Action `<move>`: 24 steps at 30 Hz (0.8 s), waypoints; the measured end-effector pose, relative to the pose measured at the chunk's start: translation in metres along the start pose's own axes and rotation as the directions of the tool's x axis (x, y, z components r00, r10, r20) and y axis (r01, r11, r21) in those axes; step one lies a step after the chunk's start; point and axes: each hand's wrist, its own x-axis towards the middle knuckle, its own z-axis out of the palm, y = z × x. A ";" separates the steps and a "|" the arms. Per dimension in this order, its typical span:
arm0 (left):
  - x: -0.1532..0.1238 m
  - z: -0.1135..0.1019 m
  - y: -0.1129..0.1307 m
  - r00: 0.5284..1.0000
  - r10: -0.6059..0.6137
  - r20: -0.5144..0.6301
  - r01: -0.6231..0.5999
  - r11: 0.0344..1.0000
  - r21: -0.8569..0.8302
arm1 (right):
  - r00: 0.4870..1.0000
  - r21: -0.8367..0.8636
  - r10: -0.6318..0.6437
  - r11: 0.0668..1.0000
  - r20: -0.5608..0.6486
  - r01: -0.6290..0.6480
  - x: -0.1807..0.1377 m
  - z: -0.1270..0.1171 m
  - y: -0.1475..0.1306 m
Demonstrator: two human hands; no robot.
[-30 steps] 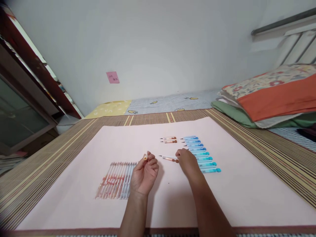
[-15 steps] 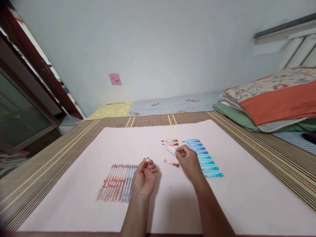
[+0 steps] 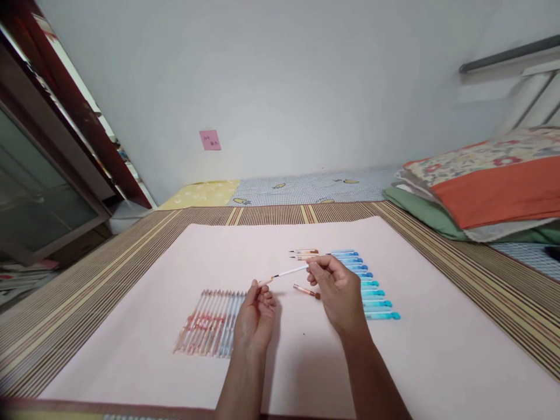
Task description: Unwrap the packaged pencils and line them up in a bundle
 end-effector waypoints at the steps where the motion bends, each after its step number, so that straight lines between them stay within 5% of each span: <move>1: 0.000 0.000 0.000 1.000 0.000 -0.003 0.000 1.000 0.001 | 1.000 -0.007 0.001 1.000 0.001 -0.001 0.000 0.001 -0.001; 14: -0.002 -0.002 -0.006 0.980 0.109 0.168 -0.126 0.987 0.095 | 0.978 0.001 0.039 0.999 0.203 -0.040 -0.003 0.007 0.022; 24: -0.002 -0.002 -0.009 0.961 0.131 0.244 -0.169 0.975 0.144 | 0.977 -0.034 0.085 0.996 0.195 -0.080 -0.004 0.011 0.027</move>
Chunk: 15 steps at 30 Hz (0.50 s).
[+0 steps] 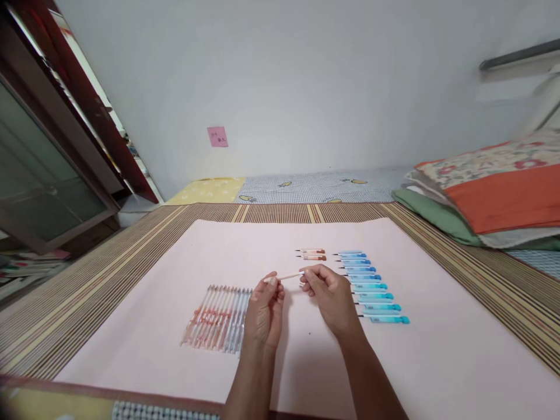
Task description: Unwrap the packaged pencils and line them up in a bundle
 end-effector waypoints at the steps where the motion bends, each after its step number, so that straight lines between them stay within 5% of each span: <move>1: 0.000 0.000 0.000 1.000 0.004 -0.001 -0.004 1.000 0.002 | 1.000 0.002 -0.001 1.000 0.001 0.001 0.000 0.001 0.000; 7: 0.000 0.001 0.001 0.999 0.026 -0.035 -0.027 0.999 -0.026 | 1.000 0.027 0.001 1.000 -0.019 -0.001 -0.001 0.006 0.001; 12: 0.002 -0.001 0.004 0.978 -0.158 -0.135 0.131 0.973 -0.193 | 0.999 0.022 0.035 0.999 -0.026 -0.034 0.004 -0.005 0.000; 15: 0.005 -0.002 0.011 0.959 -0.264 -0.102 0.216 0.916 -0.339 | 0.993 -0.184 0.001 0.983 -0.120 -0.023 0.009 -0.020 0.015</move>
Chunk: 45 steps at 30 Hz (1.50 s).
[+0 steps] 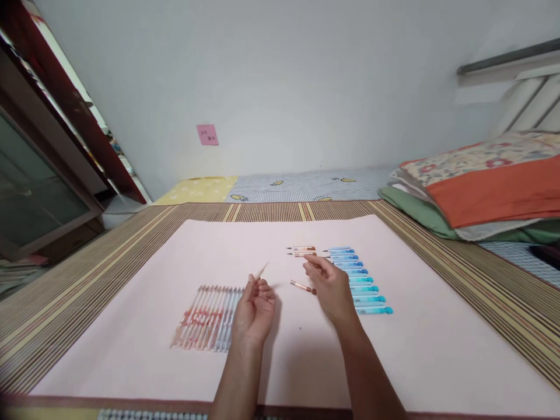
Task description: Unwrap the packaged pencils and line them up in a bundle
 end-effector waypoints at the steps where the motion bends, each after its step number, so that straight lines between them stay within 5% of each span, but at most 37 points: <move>1: 0.000 0.001 0.002 1.000 -0.023 0.021 0.024 0.999 -0.034 | 1.000 -0.114 -0.024 0.993 -0.012 0.023 0.002 -0.002 0.009; 5: -0.002 0.002 0.005 0.996 -0.050 0.074 0.054 0.997 -0.059 | 0.994 -0.558 -0.063 0.823 0.091 0.103 0.004 0.001 0.044; 9: -0.003 0.002 0.000 0.999 -0.019 0.038 0.019 1.000 0.002 | 0.981 -0.684 -0.094 0.706 0.167 0.184 -0.001 0.014 0.053; 12: -0.002 0.001 -0.002 1.000 0.027 -0.007 -0.026 0.999 0.042 | 0.988 -0.481 -0.088 0.866 0.129 0.140 -0.002 0.016 0.046; 15: 0.000 0.001 -0.001 0.997 0.064 -0.041 -0.062 0.997 0.053 | 0.993 -0.044 0.016 0.999 0.114 -0.011 -0.001 0.011 0.033; 21: -0.001 0.003 0.000 0.987 0.135 -0.082 -0.128 0.988 0.086 | 0.994 0.412 0.104 0.904 0.044 -0.113 0.000 -0.001 0.003; 45: -0.005 0.000 -0.006 0.963 0.267 -0.021 -0.248 0.917 0.313 | 0.987 0.209 -0.057 0.978 0.152 0.024 -0.008 -0.008 -0.019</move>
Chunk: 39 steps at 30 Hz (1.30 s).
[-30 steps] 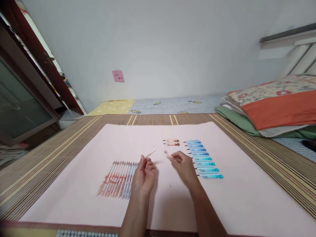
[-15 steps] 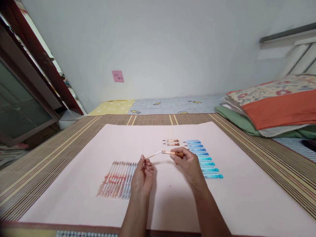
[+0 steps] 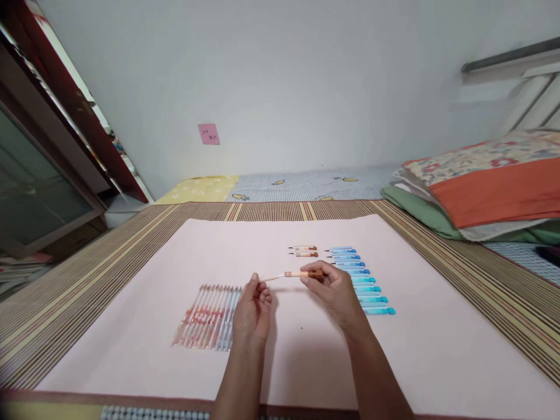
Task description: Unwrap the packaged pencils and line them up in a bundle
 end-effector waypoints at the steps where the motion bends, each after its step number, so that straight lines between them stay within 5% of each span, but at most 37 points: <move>1: 0.000 0.000 0.000 1.000 0.008 0.004 -0.008 1.000 0.022 | 1.000 -0.016 -0.005 1.000 0.012 0.005 0.000 0.000 -0.001; 7: -0.001 0.001 -0.002 1.000 0.005 -0.003 -0.005 0.986 0.164 | 0.999 -0.090 -0.010 0.996 0.051 0.014 -0.001 -0.001 -0.005; 17: 0.000 -0.002 -0.009 0.994 -0.045 0.097 0.029 0.987 0.156 | 0.990 0.112 0.056 0.991 0.129 -0.070 -0.007 0.026 0.008; 22: 0.000 -0.002 -0.005 0.977 -0.031 0.211 0.018 0.998 0.062 | 1.000 0.117 0.005 0.993 0.031 -0.008 -0.007 0.033 0.014; 28: -0.010 0.002 0.001 0.919 -0.164 0.359 0.134 0.985 0.106 | 0.991 0.118 0.015 0.993 -0.130 0.001 -0.006 0.036 0.013; 35: -0.006 -0.001 -0.008 0.960 -0.123 0.253 0.069 0.975 0.211 | 0.997 0.005 -0.025 1.000 -0.068 0.025 -0.006 0.031 0.009; 39: -0.006 0.002 -0.007 0.953 -0.064 0.295 0.002 0.979 0.205 | 0.995 0.084 0.031 0.996 -0.094 -0.023 -0.007 0.031 0.010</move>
